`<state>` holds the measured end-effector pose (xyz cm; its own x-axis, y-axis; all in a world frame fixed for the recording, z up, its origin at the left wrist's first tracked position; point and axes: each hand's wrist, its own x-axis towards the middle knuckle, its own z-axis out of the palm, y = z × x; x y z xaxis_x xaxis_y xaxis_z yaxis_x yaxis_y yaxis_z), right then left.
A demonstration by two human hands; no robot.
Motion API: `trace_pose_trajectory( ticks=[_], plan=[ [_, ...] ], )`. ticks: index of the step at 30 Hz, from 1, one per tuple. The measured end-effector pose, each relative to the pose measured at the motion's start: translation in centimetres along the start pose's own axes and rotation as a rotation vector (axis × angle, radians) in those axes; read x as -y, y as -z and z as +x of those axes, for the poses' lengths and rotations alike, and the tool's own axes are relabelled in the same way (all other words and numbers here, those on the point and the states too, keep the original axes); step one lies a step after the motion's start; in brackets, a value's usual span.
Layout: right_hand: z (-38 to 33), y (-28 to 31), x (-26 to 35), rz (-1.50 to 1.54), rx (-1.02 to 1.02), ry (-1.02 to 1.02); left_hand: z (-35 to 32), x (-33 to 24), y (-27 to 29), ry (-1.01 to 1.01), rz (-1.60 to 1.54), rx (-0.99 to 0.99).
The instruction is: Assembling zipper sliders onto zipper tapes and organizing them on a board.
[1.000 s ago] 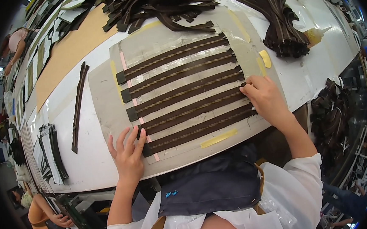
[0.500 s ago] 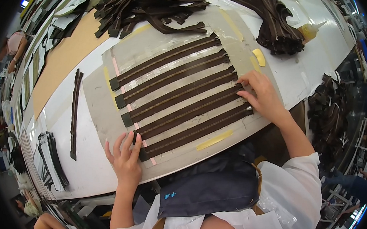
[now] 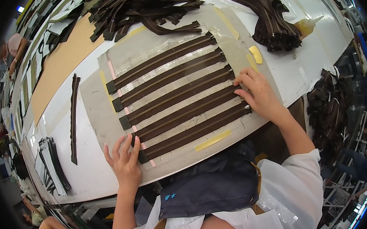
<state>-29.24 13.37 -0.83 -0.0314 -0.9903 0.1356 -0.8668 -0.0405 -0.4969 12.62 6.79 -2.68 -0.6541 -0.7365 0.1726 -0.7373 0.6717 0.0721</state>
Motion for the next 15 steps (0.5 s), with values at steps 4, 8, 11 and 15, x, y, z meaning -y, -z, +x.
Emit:
trace_pose_trajectory(
  ticks=[4,8,11,15],
  plan=[
    [0.4,0.4,0.3,-0.036,0.041,0.011,-0.1,0.0,0.1,0.004,-0.002,-0.001],
    [0.8,0.9,0.6,-0.082,0.102,0.019,-0.2,0.0,0.1,-0.004,-0.003,-0.002],
    [1.0,1.1,0.6,-0.039,0.110,-0.010,-0.2,0.1,-0.1,0.002,-0.017,-0.004],
    [0.7,0.8,-0.1,0.025,0.072,-0.007,-0.3,0.1,-0.1,0.003,-0.030,-0.011]
  ],
)
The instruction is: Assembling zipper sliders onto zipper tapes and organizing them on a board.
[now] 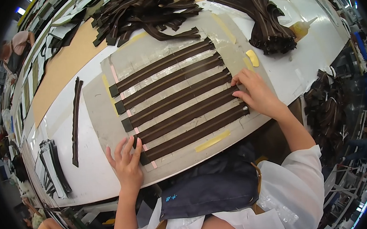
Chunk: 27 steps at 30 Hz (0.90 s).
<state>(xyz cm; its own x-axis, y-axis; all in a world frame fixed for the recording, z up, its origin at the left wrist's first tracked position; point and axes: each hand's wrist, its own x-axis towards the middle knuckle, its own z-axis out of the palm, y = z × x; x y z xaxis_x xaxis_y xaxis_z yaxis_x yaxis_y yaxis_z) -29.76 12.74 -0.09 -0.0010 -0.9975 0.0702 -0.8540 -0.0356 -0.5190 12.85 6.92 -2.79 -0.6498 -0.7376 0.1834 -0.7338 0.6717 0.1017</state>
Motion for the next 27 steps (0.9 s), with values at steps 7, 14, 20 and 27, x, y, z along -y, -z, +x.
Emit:
trace_pose_trajectory(
  ticks=[7,14,20,27],
  plan=[
    [-0.3,0.2,1.1,0.133,-0.100,-0.087,-0.1,0.0,0.0,0.006,-0.014,-0.012],
    [-0.9,-3.9,6.5,0.083,-0.060,0.292,-0.1,0.0,0.0,-0.004,-0.003,-0.019],
    [0.3,-9.9,12.6,0.054,0.244,0.549,-0.4,-0.2,-0.3,0.002,-0.009,-0.034],
    [0.4,-11.2,12.5,-0.062,0.318,0.543,-0.3,-0.1,-0.2,0.027,-0.007,-0.030]
  ],
)
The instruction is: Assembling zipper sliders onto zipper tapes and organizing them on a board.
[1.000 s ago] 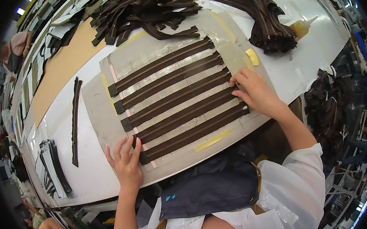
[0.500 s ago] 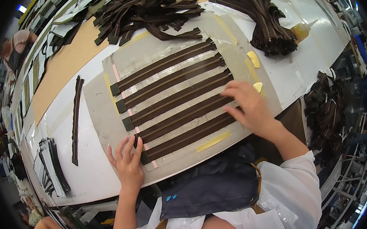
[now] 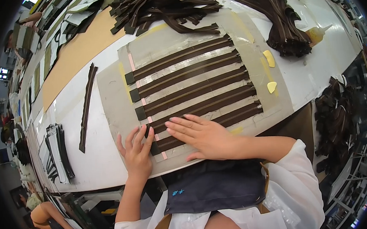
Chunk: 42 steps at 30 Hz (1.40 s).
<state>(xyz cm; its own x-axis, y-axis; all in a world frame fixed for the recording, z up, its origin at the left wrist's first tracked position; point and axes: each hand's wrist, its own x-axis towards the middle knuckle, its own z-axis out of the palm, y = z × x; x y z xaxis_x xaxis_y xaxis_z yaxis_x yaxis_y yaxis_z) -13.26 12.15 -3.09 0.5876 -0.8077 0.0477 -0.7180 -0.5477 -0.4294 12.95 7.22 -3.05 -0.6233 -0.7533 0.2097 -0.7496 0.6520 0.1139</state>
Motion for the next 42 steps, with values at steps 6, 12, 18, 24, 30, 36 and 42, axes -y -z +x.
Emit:
trace_pose_trajectory(
  ticks=[6,12,18,24,30,36,42],
  plan=[
    [-4.2,4.0,-2.1,-0.017,0.048,-0.193,0.3,0.3,0.1,-0.005,-0.008,0.007],
    [-6.5,6.1,-3.4,-0.095,0.038,-0.299,-0.1,0.3,0.0,0.002,-0.001,0.005],
    [-6.8,6.4,-3.7,-0.131,0.088,-0.309,0.0,0.0,0.4,-0.029,0.087,0.051],
    [-6.2,7.0,-3.5,-0.104,0.111,-0.293,-0.1,0.4,0.5,-0.030,0.076,0.045],
    [-1.1,4.6,-1.6,0.047,-0.022,-0.071,-0.4,0.6,0.1,-0.005,0.010,-0.005],
    [2.5,0.2,-0.3,0.010,-0.019,0.073,-0.2,0.1,-0.1,0.000,0.016,-0.028],
    [-0.9,3.0,-2.2,-0.052,0.067,-0.076,-0.6,0.5,-0.1,0.014,0.025,-0.007]
  ],
)
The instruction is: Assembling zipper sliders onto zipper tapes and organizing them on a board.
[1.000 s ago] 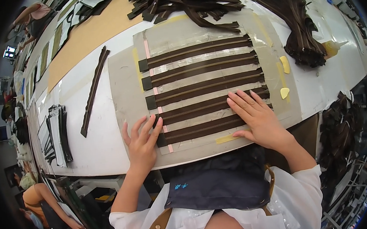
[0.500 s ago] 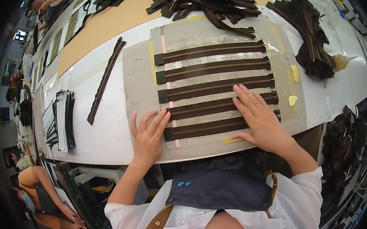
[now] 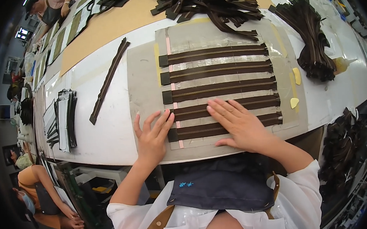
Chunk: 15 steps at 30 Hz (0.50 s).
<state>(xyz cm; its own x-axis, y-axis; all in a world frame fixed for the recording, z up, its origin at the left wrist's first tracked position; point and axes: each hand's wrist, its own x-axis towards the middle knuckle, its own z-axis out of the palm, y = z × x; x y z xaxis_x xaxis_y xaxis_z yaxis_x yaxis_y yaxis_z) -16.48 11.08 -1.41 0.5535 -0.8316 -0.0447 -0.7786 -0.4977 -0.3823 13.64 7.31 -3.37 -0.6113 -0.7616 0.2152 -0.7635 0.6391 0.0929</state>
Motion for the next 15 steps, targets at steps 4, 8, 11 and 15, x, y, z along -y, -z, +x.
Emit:
trace_pose_trajectory(
  ticks=[4,8,11,15],
  plan=[
    [-2.5,1.0,-0.9,-0.044,-0.012,-0.139,0.0,0.0,-0.1,-0.005,0.017,-0.006],
    [-3.3,1.6,-1.3,-0.061,0.041,-0.124,0.1,0.1,0.1,-0.049,0.063,0.015],
    [-3.5,2.0,-1.5,-0.077,0.052,-0.101,0.3,0.2,0.6,-0.066,0.090,0.046],
    [-3.6,2.6,-1.8,0.007,0.035,-0.092,0.2,0.6,0.3,-0.072,0.052,0.045]
  ],
)
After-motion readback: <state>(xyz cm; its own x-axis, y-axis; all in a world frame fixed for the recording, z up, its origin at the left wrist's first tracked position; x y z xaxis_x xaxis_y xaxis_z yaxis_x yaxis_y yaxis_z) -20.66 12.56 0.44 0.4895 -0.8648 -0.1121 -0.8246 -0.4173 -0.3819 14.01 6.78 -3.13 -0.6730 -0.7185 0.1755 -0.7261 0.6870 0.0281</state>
